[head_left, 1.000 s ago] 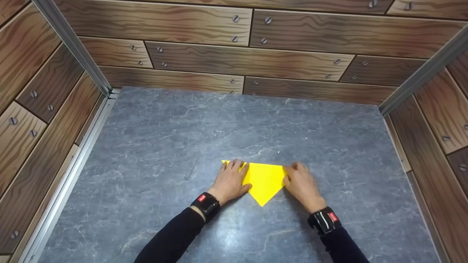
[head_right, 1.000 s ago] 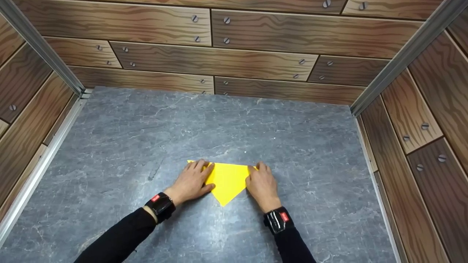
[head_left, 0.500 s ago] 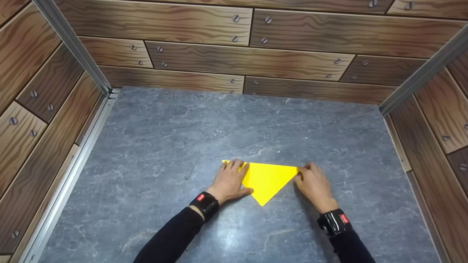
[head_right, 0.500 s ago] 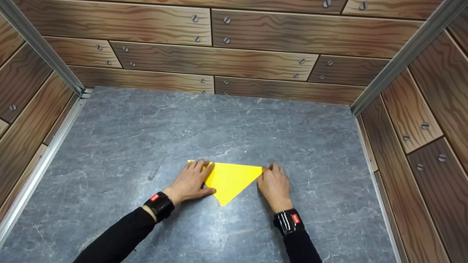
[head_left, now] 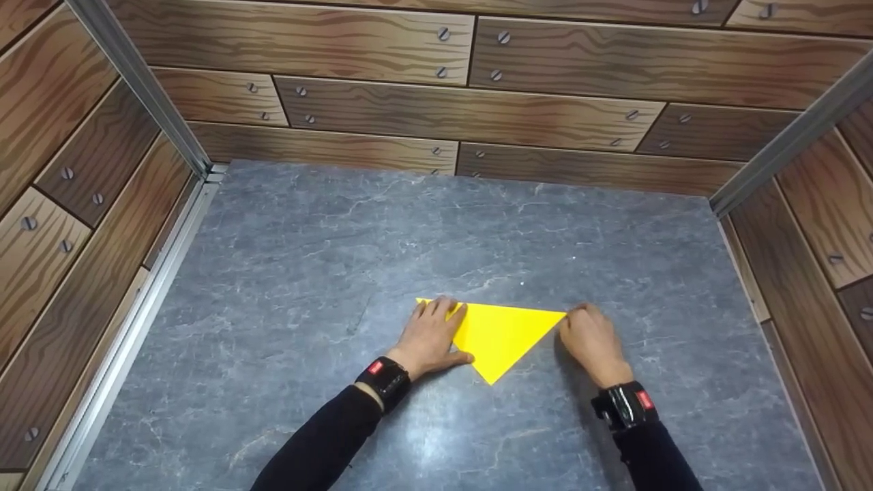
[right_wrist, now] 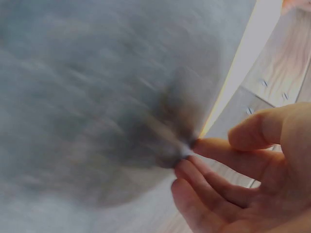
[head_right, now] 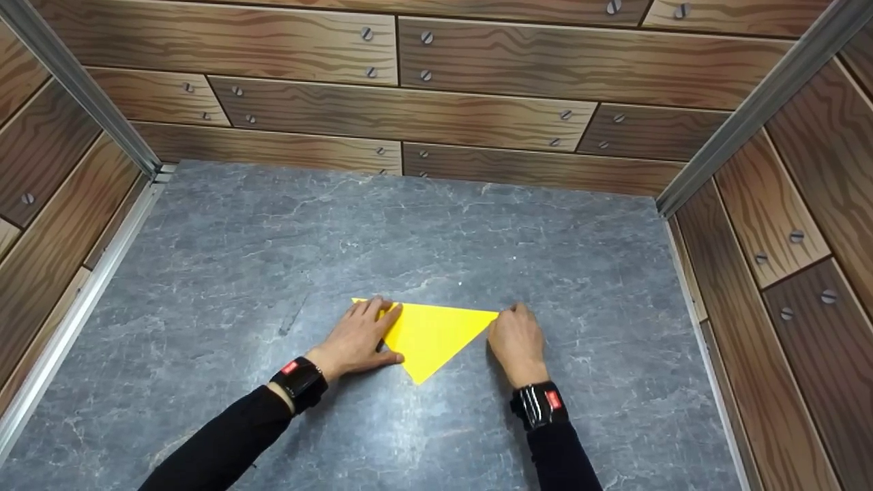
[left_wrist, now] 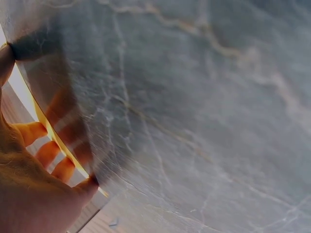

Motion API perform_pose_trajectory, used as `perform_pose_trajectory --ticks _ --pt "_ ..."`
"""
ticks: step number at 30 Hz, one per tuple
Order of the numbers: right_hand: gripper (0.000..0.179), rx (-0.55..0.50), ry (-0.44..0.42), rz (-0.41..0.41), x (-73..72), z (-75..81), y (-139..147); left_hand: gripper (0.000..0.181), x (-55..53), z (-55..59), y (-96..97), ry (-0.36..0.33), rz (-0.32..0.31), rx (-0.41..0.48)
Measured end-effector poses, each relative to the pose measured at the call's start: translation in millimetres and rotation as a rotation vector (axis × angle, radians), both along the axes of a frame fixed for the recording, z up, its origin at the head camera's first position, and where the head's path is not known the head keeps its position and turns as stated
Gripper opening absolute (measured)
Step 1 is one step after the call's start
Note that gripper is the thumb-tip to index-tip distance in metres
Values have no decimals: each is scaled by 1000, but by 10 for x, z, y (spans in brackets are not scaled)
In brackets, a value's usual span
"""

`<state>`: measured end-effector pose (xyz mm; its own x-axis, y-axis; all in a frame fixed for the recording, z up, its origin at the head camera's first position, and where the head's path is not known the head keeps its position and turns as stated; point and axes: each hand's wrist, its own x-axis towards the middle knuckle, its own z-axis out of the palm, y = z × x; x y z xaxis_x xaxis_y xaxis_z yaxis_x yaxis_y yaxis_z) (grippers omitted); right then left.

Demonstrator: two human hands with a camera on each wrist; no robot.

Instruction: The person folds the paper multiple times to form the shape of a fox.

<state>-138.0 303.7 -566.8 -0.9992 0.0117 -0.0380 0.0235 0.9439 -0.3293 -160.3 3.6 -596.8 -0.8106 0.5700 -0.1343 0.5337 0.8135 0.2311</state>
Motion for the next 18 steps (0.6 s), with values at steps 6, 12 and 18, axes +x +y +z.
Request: perform_pose_trajectory --ticks 6,12,18 --pt "23 25 79 32 -116 5 -117 96 6 -15 -13 3 1 4" --pt "28 -83 141 233 -165 -116 -405 95 1 -8 -13 -1 7 23" --pt "46 -27 8 191 -234 -128 -576 95 -15 -5 -8 0 7 21"
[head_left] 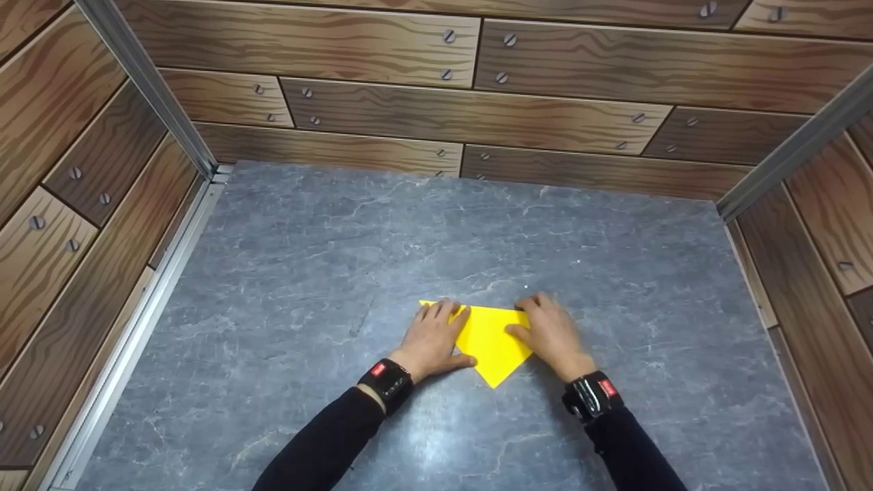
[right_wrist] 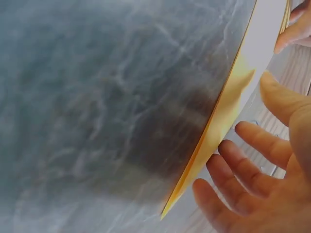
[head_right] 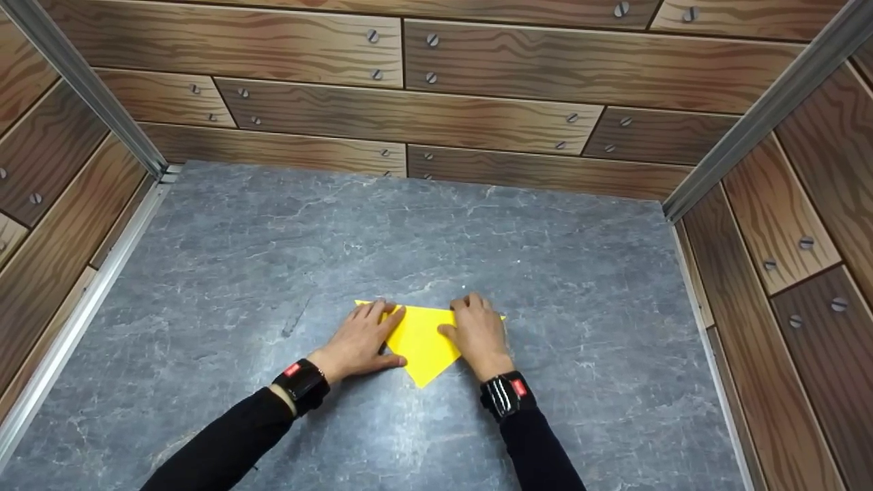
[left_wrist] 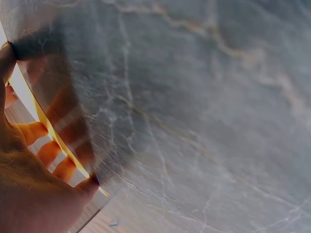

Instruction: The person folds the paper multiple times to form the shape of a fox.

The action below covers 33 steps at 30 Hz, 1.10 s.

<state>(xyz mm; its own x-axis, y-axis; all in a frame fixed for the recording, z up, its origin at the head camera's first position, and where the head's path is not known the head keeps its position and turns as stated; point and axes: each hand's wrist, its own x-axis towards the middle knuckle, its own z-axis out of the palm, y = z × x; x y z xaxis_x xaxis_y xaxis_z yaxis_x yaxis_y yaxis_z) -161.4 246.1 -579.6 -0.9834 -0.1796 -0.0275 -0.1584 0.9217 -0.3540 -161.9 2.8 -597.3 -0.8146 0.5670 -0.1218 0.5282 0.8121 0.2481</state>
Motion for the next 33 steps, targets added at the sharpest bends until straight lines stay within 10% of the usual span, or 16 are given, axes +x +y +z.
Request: perform_pose_trajectory --ticks 18,29,33 --pt "35 26 -272 -1 -280 124 15 96 32 22 25 34 8 -18" --pt "6 -149 -180 36 -204 212 93 83 96 62 -29 27 22 184" --pt "6 -176 -130 64 -138 340 83 69 54 190 -28 148 38 246"
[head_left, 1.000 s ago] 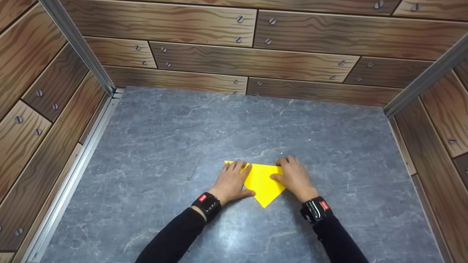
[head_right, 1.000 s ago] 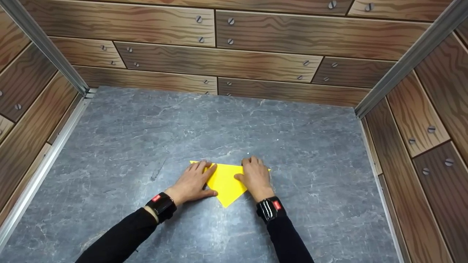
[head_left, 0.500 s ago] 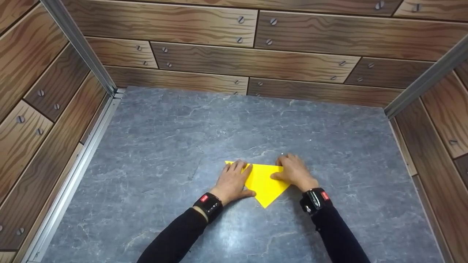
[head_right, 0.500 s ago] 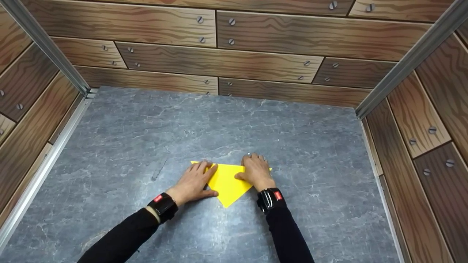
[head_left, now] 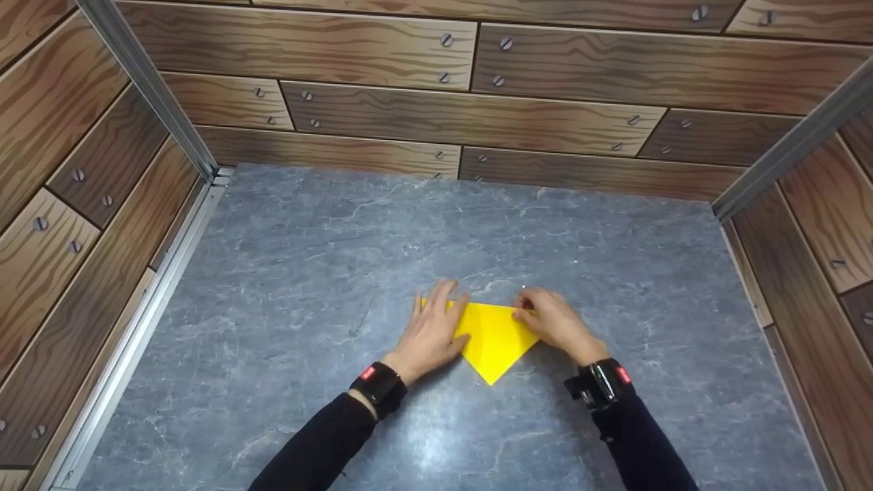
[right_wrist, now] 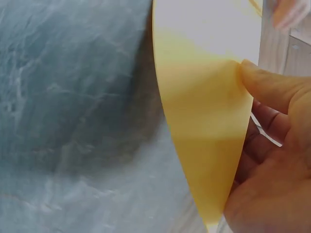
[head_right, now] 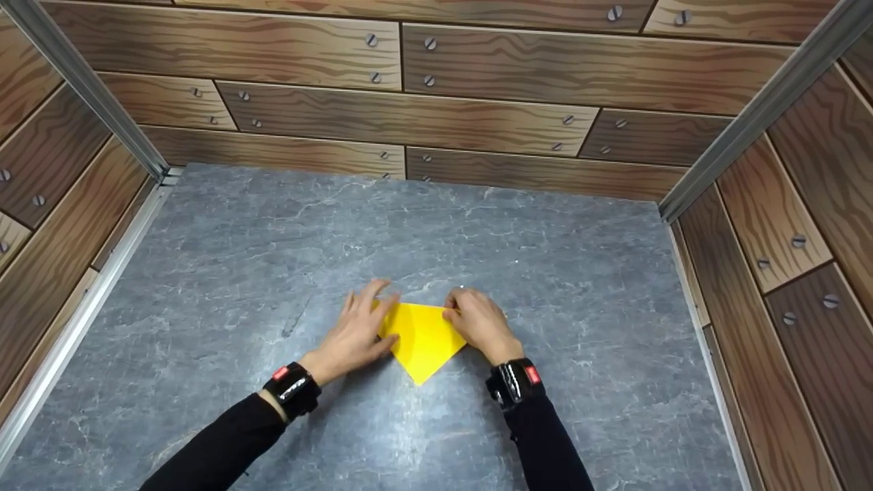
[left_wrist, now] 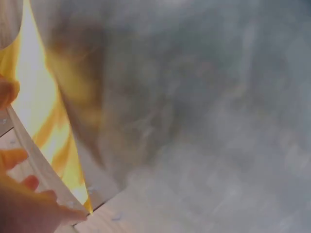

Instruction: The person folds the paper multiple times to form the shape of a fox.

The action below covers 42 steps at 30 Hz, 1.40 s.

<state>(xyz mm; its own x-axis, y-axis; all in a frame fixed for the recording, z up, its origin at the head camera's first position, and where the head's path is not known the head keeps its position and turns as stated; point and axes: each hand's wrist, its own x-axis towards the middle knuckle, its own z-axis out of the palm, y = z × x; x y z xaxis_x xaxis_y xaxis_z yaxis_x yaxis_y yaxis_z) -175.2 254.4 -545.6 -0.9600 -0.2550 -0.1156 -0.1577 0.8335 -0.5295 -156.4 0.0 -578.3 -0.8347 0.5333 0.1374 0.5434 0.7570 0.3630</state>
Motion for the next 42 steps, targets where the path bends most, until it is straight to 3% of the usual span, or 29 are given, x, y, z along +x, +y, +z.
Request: perform_pose_trajectory --ticks 4,8,13,24,32,37,42 --pt "8 -18 52 21 92 150 -16 55 -53 191 52 93 2 4" --pt "10 -44 122 57 195 276 -24 45 -85 351 105 108 -36 11" --pt "10 -68 230 86 305 391 -6 37 -88 469 144 146 -70 38" --pt "13 -12 343 106 418 487 -61 18 -68 593 189 136 -73 75" --pt "17 13 421 180 426 463 -229 18 -28 616 189 142 -89 106" --pt "10 -3 457 179 417 436 -268 18 -31 642 190 125 -87 130" --pt "8 -5 487 163 428 406 -274 19 -33 656 156 137 -99 94"
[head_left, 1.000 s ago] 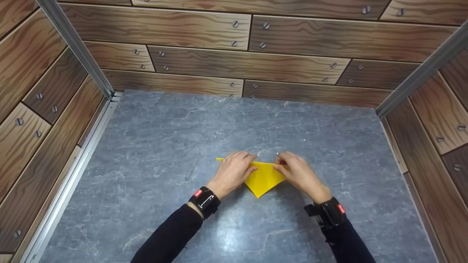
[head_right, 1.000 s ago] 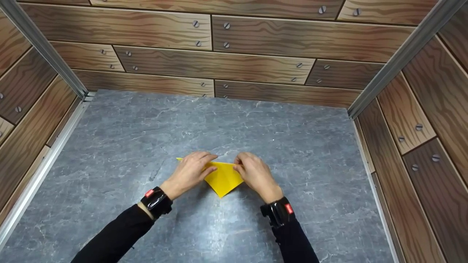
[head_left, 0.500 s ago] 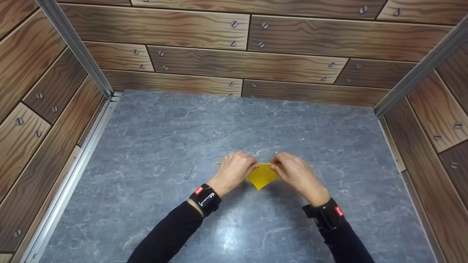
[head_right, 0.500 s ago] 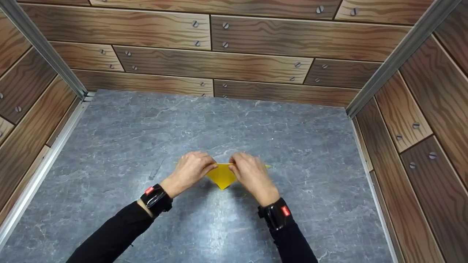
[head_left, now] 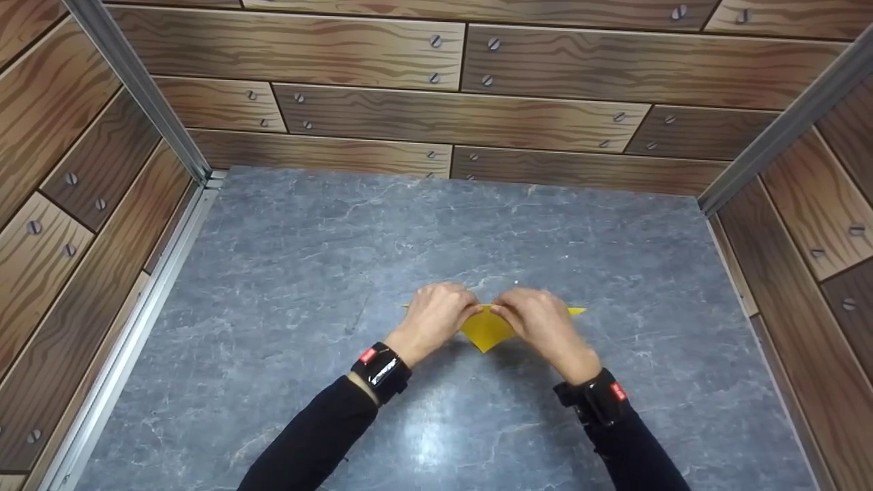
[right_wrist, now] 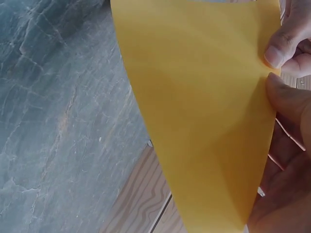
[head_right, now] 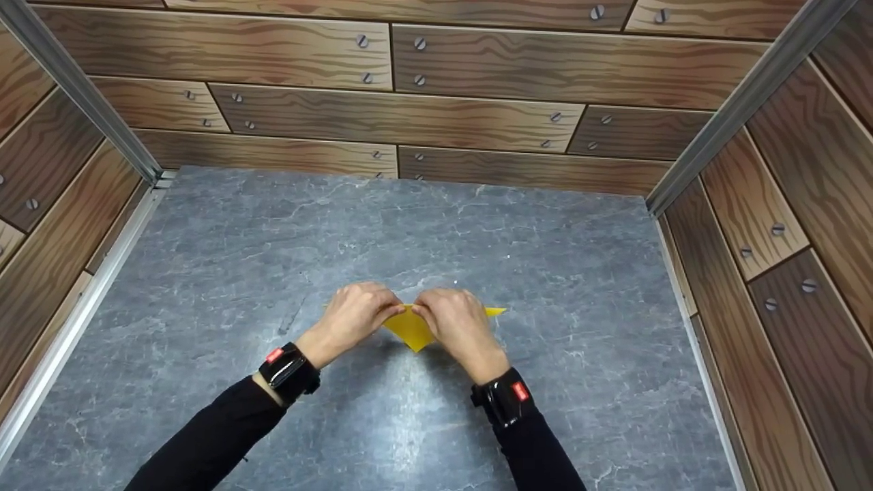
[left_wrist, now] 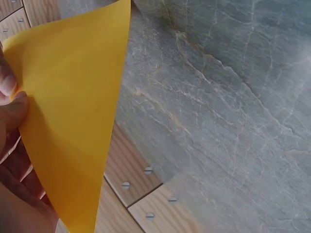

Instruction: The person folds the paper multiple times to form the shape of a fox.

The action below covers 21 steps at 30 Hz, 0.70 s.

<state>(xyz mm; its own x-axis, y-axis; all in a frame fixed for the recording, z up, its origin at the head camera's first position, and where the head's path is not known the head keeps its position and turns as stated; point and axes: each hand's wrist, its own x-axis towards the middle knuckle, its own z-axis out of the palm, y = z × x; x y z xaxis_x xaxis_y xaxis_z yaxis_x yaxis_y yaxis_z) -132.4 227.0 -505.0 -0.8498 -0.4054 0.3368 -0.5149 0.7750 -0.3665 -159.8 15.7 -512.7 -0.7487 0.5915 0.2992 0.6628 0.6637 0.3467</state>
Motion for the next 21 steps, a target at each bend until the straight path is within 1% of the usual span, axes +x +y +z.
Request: perform_pose_trajectory --ticks 4,7,11,14,16,21 --pt "8 -11 21 -2 11 -10 13 19 0 18 -11 13 -13 -25" --pt "7 -6 20 -3 19 -19 27 17 6 36 -4 3 -16 -41" --pt "7 17 -6 -7 32 -39 40 16 10 49 8 -34 -9 -66" --pt "7 19 -26 -12 41 -46 44 16 9 50 15 -45 -5 -73" --pt "7 14 -35 -15 44 -45 49 16 10 51 18 -40 -8 -74" --pt "10 -10 -54 -27 57 -35 83 18 14 54 22 -2 -15 -91"
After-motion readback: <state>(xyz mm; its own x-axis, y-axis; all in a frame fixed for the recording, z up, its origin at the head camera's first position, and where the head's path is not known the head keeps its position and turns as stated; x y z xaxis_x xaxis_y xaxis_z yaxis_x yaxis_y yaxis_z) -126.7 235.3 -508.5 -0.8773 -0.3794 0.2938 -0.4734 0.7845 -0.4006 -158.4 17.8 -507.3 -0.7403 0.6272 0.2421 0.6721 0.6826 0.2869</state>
